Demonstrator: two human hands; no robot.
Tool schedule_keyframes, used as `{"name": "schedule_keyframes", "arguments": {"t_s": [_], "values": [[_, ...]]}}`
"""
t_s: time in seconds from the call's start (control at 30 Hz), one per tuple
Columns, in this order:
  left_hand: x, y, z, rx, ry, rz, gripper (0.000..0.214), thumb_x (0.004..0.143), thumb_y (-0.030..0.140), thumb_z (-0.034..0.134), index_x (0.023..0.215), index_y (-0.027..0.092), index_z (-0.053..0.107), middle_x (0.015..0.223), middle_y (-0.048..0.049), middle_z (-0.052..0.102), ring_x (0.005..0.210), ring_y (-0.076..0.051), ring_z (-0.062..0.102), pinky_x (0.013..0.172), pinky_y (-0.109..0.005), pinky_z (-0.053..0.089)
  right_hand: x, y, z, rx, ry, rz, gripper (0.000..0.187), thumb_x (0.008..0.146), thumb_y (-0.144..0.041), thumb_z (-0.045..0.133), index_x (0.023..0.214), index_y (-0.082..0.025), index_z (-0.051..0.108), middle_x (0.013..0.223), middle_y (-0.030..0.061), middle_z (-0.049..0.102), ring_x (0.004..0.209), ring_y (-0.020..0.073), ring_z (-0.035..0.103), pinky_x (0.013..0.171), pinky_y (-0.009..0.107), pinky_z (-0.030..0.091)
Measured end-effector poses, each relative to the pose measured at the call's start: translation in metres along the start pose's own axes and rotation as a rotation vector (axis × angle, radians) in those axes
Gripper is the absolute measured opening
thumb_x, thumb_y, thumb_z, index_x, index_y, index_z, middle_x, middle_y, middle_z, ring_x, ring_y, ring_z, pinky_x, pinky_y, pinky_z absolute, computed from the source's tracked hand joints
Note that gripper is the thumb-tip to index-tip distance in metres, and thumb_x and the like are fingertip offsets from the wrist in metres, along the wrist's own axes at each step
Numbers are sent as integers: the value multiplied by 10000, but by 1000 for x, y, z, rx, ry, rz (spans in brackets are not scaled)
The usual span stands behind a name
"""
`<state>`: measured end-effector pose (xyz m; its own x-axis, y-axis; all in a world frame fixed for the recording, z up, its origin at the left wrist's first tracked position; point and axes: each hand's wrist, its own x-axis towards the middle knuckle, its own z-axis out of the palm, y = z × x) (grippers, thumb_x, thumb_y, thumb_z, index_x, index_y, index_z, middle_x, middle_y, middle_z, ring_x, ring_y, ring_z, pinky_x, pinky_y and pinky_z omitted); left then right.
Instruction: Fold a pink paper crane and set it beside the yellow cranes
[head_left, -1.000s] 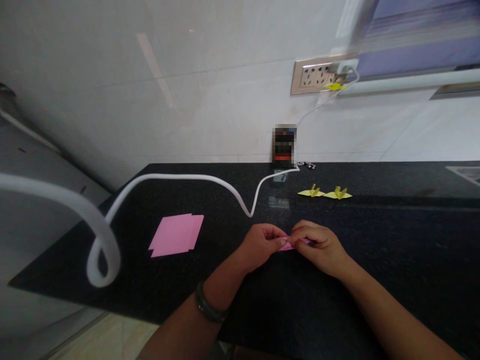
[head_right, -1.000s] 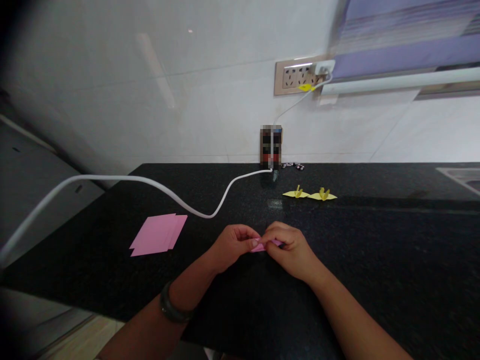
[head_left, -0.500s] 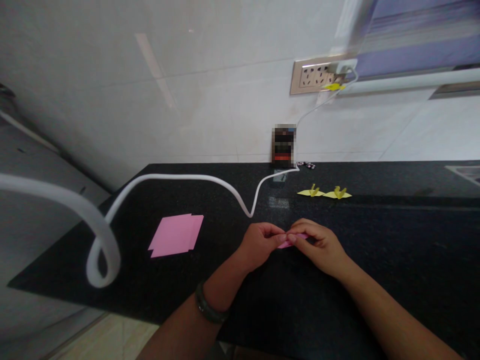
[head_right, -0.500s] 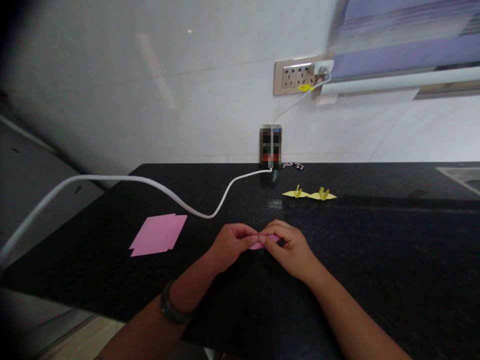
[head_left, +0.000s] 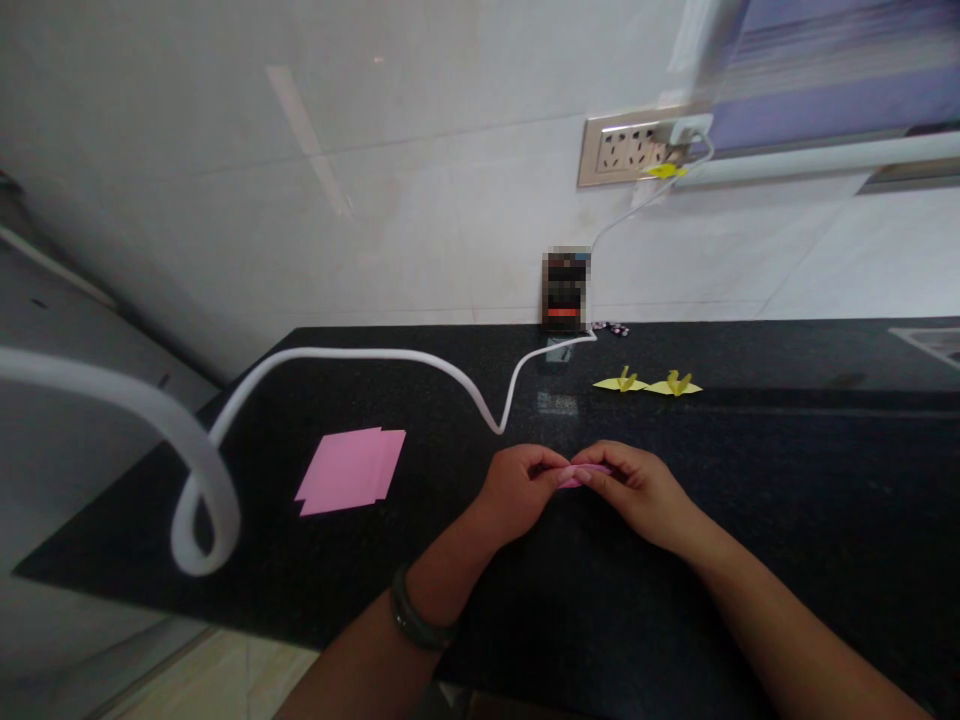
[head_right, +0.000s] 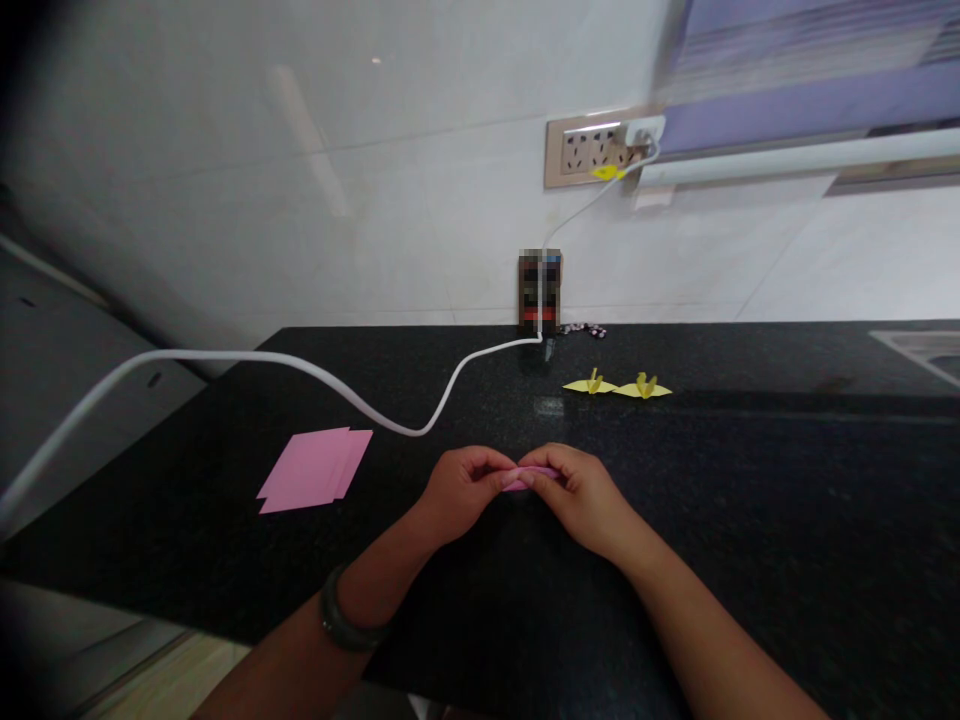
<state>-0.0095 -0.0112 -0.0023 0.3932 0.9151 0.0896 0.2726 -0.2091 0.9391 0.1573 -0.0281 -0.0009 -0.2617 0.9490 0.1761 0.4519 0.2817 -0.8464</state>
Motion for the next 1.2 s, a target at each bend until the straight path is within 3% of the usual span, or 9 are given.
{"name": "schedule_keyframes", "arguments": {"t_s": [0.53, 1.2], "values": [[0, -1, 1, 99, 8, 16, 272, 716, 388, 497, 758, 145, 611, 705, -32, 612, 638, -118, 535, 582, -216, 404, 0, -5, -2, -95, 5, -114, 143, 795, -251, 458, 760, -180, 576, 713, 22, 577, 673, 129, 529, 608, 237, 402], [-1, 2, 1, 78, -14, 5, 192, 720, 304, 493, 733, 138, 588, 691, -24, 597, 624, -109, 525, 571, -212, 404, 0, -7, 0, -76, 6, -70, 155, 782, -238, 434, 712, -168, 553, 677, 24, 565, 642, 136, 518, 585, 243, 392]]}}
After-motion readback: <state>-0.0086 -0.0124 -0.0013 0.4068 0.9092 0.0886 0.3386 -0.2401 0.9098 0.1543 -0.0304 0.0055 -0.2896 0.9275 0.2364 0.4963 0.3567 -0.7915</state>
